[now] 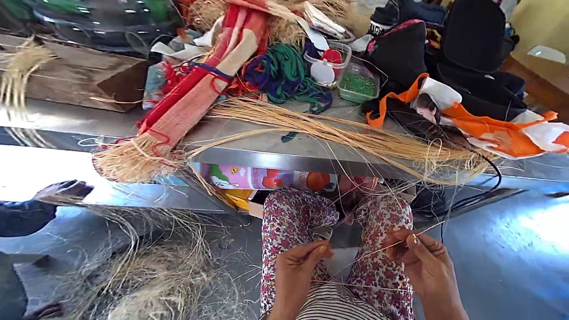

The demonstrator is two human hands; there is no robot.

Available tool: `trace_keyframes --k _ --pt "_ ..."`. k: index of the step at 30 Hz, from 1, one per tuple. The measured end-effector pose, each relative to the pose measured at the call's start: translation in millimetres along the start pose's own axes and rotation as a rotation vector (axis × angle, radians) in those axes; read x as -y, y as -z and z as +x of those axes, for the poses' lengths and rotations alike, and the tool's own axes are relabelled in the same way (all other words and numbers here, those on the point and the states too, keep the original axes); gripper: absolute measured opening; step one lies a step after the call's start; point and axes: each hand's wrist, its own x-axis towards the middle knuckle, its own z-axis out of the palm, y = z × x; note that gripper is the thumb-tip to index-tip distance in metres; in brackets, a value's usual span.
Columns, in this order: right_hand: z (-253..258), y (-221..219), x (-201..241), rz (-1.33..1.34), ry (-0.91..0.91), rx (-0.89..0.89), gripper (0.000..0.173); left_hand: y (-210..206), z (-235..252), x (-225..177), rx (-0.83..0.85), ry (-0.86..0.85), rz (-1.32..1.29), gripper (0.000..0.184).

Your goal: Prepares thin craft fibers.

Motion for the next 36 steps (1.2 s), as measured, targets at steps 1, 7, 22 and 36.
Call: trace_keyframes --k 1,7,22,36 --pt "-1.6 5.5 2.1 0.01 -0.006 -0.043 0.023 7.9 0.0 5.5 -0.015 -0.072 0.137 0.015" --pt "2.4 26.0 22.6 0.115 -0.064 -0.306 0.052 89.1 -2.9 14.8 -0.16 -0.045 0.674 0.021" --pt "8.8 100.7 32.6 -0.01 0.062 -0.448 0.051 184.5 -7.3 -33.3 -0.335 -0.169 1.126 0.047" --pt "-9.1 104.9 52.4 -0.011 0.184 -0.053 0.021 -62.3 35.0 38.8 1.071 0.828 -0.316 0.079"
